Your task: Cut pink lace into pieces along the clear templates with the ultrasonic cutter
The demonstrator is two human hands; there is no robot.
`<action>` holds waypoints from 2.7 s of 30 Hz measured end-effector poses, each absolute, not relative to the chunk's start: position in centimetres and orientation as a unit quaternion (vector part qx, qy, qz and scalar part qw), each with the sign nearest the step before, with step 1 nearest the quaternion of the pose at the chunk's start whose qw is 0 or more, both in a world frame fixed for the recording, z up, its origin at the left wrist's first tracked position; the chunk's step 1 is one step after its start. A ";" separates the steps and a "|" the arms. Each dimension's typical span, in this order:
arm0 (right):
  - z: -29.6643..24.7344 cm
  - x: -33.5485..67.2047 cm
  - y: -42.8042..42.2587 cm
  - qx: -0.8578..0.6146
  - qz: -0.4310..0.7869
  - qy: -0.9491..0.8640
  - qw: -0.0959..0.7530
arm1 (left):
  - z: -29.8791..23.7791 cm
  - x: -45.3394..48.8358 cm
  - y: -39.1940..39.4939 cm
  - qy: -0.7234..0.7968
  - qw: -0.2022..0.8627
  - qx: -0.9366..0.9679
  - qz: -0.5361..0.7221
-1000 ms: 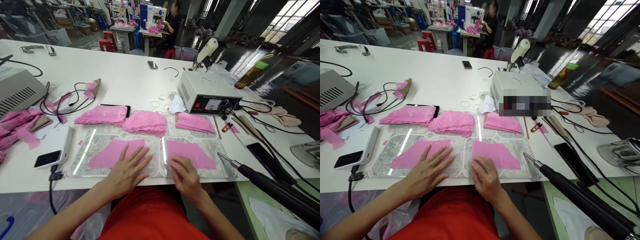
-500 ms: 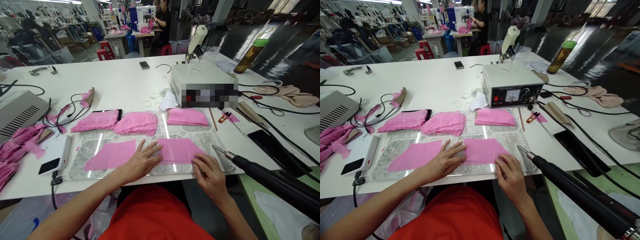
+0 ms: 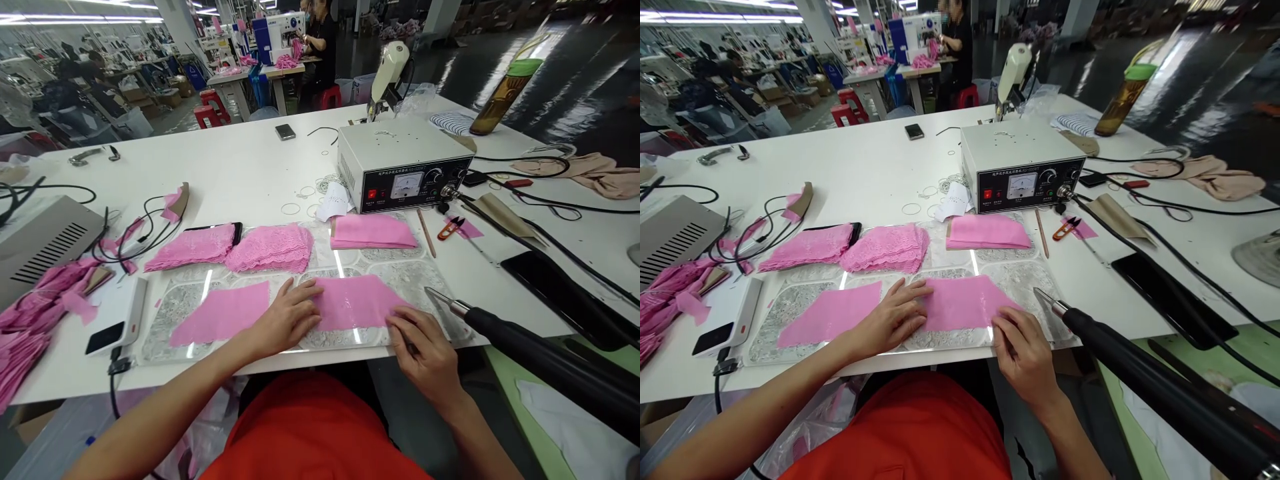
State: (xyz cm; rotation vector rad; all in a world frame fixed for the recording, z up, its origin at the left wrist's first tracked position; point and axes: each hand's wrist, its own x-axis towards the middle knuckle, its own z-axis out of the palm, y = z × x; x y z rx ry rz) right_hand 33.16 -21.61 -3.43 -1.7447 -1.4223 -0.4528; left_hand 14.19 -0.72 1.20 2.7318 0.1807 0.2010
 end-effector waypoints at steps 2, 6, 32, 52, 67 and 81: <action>-3.4 33.3 -21.7 -0.692 -0.184 -0.564 0.411 | 1.3 14.1 -0.6 0.047 0.189 0.979 0.067; -3.4 33.8 -21.9 -0.698 -0.206 -0.558 0.398 | 1.1 14.2 -0.3 0.005 0.145 0.988 0.050; -3.0 34.6 -21.4 -0.694 -0.194 -0.591 0.362 | -0.1 14.8 0.3 -0.001 0.048 0.992 0.115; -4.9 34.6 -23.9 -0.702 -0.221 -0.545 0.402 | 0.0 14.9 1.6 -0.013 -0.007 0.992 0.125; -5.2 34.5 -23.9 -0.720 -0.237 -0.528 0.382 | 0.2 15.3 2.2 -0.004 0.026 0.992 0.126; -4.5 33.9 -23.7 -0.705 -0.234 -0.569 0.354 | -0.6 15.0 2.6 -0.012 0.003 0.988 0.155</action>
